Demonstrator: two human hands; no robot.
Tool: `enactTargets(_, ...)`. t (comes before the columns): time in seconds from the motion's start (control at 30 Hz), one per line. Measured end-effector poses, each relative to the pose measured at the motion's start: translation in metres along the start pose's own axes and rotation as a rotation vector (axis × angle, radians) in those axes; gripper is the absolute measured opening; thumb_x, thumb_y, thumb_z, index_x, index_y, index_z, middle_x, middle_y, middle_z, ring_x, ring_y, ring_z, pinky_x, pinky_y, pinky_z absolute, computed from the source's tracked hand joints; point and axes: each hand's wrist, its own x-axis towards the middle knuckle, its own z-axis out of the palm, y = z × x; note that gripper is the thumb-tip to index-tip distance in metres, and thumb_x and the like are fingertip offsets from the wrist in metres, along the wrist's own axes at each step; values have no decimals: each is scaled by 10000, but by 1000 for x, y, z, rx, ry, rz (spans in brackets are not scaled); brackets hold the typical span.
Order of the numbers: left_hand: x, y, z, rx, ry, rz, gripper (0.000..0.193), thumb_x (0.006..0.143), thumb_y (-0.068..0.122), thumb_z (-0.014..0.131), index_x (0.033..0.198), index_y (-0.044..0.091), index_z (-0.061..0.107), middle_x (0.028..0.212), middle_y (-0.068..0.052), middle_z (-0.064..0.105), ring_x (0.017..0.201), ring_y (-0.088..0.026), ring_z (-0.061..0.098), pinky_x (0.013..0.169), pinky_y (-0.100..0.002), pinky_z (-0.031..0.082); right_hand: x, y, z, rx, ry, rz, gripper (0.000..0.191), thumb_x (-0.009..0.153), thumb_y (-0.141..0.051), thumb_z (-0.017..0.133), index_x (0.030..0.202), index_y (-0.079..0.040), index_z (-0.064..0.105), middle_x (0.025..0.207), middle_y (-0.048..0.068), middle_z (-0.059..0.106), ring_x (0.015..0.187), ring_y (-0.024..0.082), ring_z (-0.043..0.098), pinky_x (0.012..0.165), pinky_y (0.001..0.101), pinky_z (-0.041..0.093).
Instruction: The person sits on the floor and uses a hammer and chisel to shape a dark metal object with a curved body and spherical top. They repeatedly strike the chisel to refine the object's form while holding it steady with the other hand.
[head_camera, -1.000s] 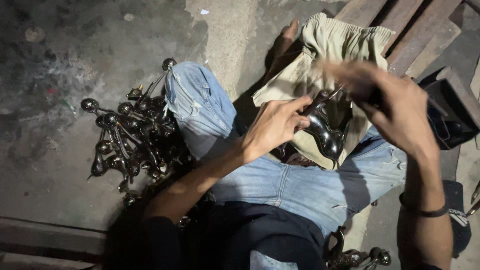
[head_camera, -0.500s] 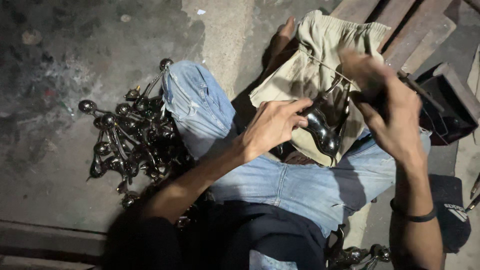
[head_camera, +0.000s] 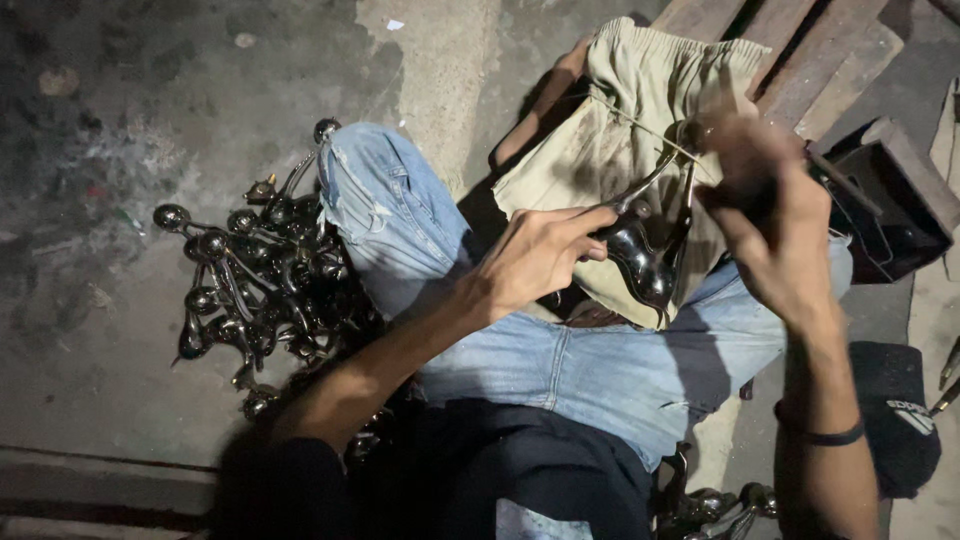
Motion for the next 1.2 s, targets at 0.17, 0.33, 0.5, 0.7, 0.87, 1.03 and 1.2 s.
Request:
enactTargets(0.17,-2,2,0,49,-14,38,393,855,-74,688,1230,38,662,1000,-158,765,896,-239,795,718,-322,637,-5,8,4,-257,32,-98,678,805,43,766,1437,-102,570,1199,137,734,994,240,676,872,438,553)
enactTargets(0.33,0,4,-2,47,-38,-10,401,862,-43,737,1249,29,659,980,-161,762,860,-244,784,710,-316,634,-11,-4,-1,-655,-82,-100,888,611,-19,815,1463,-129,590,1020,106,697,1005,261,670,925,488,519)
enactTargets(0.5,-2,5,-2,38,-91,52,450,831,-149,648,1252,10,662,995,-141,755,929,-216,793,788,-279,656,-11,-14,-1,-252,29,-65,721,791,-9,750,1466,-172,558,1080,64,634,1068,254,640,1031,483,492)
enactTargets(0.7,-3,8,-1,-8,-63,88,448,800,-147,665,1226,-9,654,1013,-142,748,960,-220,776,835,-297,639,-18,-12,-3,-325,7,-91,717,780,-32,733,1467,-154,569,1056,90,597,994,298,614,965,426,460)
enactTargets(0.87,1,10,-1,-19,-85,23,425,806,-126,659,1211,4,660,974,-155,740,938,-247,778,766,-340,626,-29,-10,-6,-442,160,-42,688,692,-47,769,1353,-147,607,992,100,627,956,335,642,857,482,494)
enactTargets(1.03,1,7,0,10,-100,16,351,859,-54,714,1205,-3,679,948,-181,746,876,-297,749,734,-364,601,-47,-7,2,-387,-39,27,785,667,12,772,1426,-73,594,1003,177,658,917,409,645,786,482,506)
enactTargets(1.2,-3,1,-5,-424,-47,-143,277,967,-33,666,1243,-32,643,1081,-142,758,940,-173,767,841,-299,638,-82,10,12,51,359,273,601,849,47,713,1407,20,491,1098,127,672,978,194,657,897,310,535)
